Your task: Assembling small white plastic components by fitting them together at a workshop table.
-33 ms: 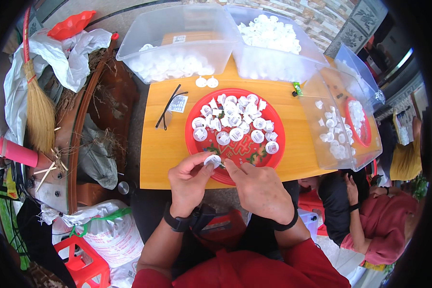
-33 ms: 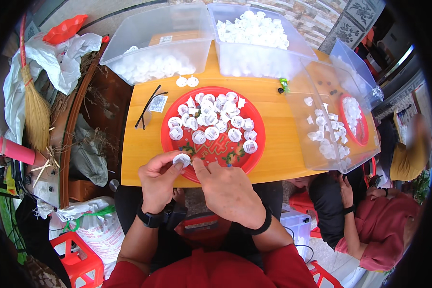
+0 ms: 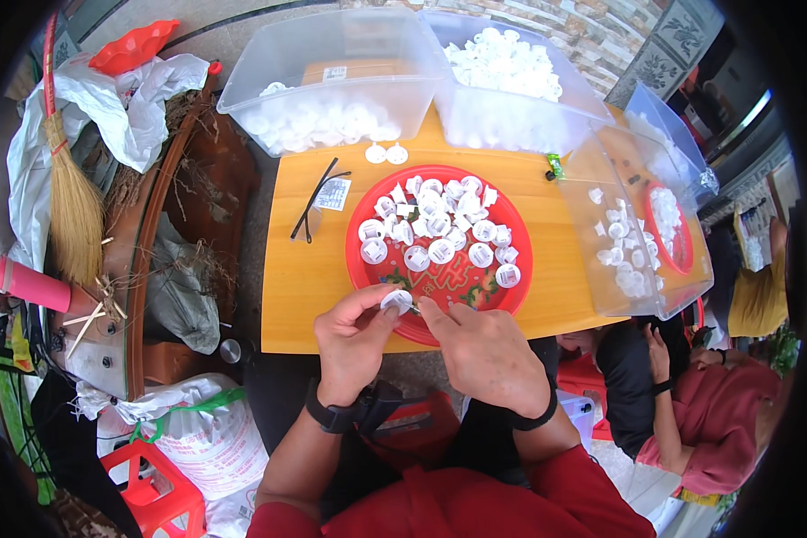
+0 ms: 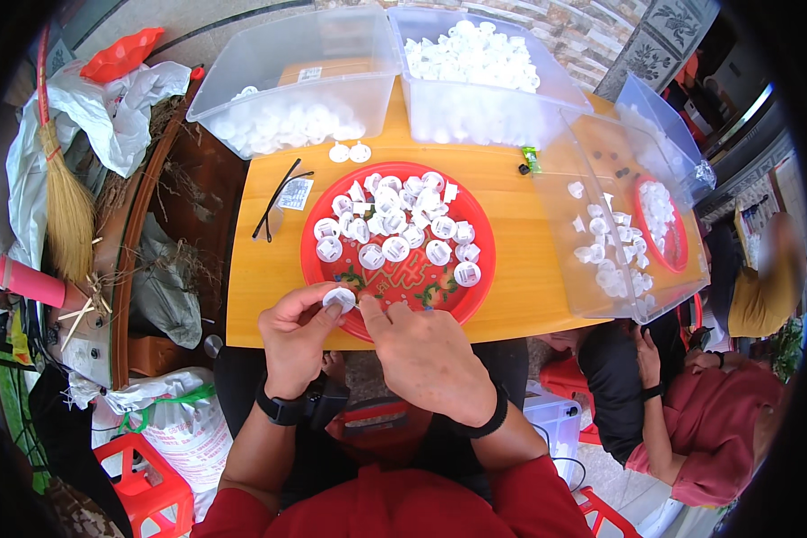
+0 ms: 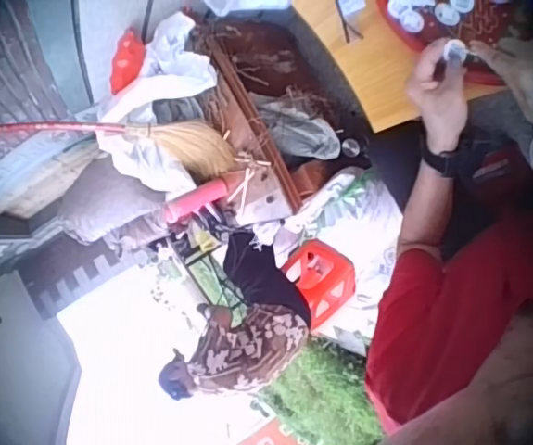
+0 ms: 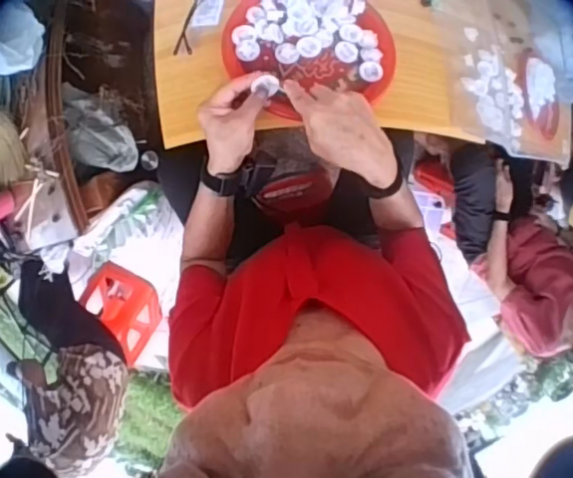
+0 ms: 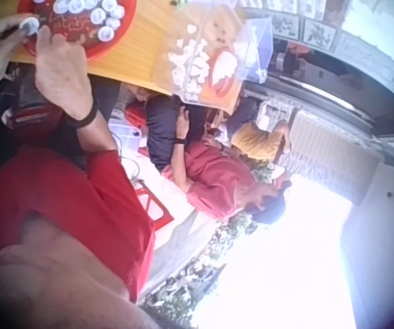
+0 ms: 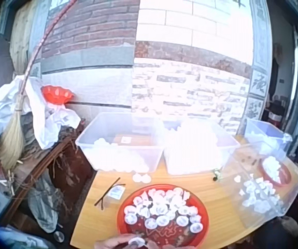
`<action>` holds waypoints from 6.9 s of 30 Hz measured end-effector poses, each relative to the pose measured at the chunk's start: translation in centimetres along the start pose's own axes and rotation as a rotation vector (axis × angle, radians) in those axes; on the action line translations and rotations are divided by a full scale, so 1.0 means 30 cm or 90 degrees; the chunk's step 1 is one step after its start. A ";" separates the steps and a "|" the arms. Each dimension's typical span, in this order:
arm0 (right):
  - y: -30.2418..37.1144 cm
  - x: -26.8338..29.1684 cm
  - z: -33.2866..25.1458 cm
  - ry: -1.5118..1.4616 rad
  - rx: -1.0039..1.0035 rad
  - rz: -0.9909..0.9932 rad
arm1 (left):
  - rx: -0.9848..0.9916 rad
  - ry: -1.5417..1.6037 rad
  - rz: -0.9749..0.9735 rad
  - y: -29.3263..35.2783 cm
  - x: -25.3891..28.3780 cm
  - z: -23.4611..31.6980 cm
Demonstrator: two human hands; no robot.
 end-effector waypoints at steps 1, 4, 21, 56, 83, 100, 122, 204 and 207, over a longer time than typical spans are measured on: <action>-0.004 0.010 -0.002 0.031 0.018 -0.025 | -0.001 0.001 -0.001 0.000 -0.001 0.001; -0.019 0.031 -0.013 0.080 0.037 -0.047 | -0.002 -0.012 -0.007 0.004 0.003 0.003; 0.030 0.028 -0.041 0.105 -0.051 -0.043 | -0.070 -0.107 -0.051 0.003 -0.020 0.019; 0.009 -0.112 -0.061 -0.346 -0.012 0.145 | -0.115 0.065 0.029 0.014 -0.014 0.012; 0.056 0.064 -0.064 0.059 0.022 0.007 | -0.030 0.128 -0.064 0.004 0.015 0.020; 0.032 0.052 -0.074 0.245 0.039 0.101 | -0.057 0.155 -0.072 0.002 0.004 0.031; 0.023 0.034 -0.063 -0.014 -0.024 0.061 | -0.067 0.236 -0.058 -0.008 0.016 0.016; -0.058 -0.012 0.010 -0.642 -0.120 0.113 | -0.165 0.121 -0.132 0.001 0.008 0.052; -0.064 -0.011 0.012 -0.636 -0.157 0.070 | -0.143 0.120 -0.130 0.002 0.010 0.037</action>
Point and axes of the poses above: each hand's wrist, its own y-axis away from the middle knuckle, its own x-axis out of the back of the hand, z = x × y, the point moved 2 cm from there along -y, towards the middle knuckle, and after that the axes turned 11 degrees about -z, right-handed, at the moved point
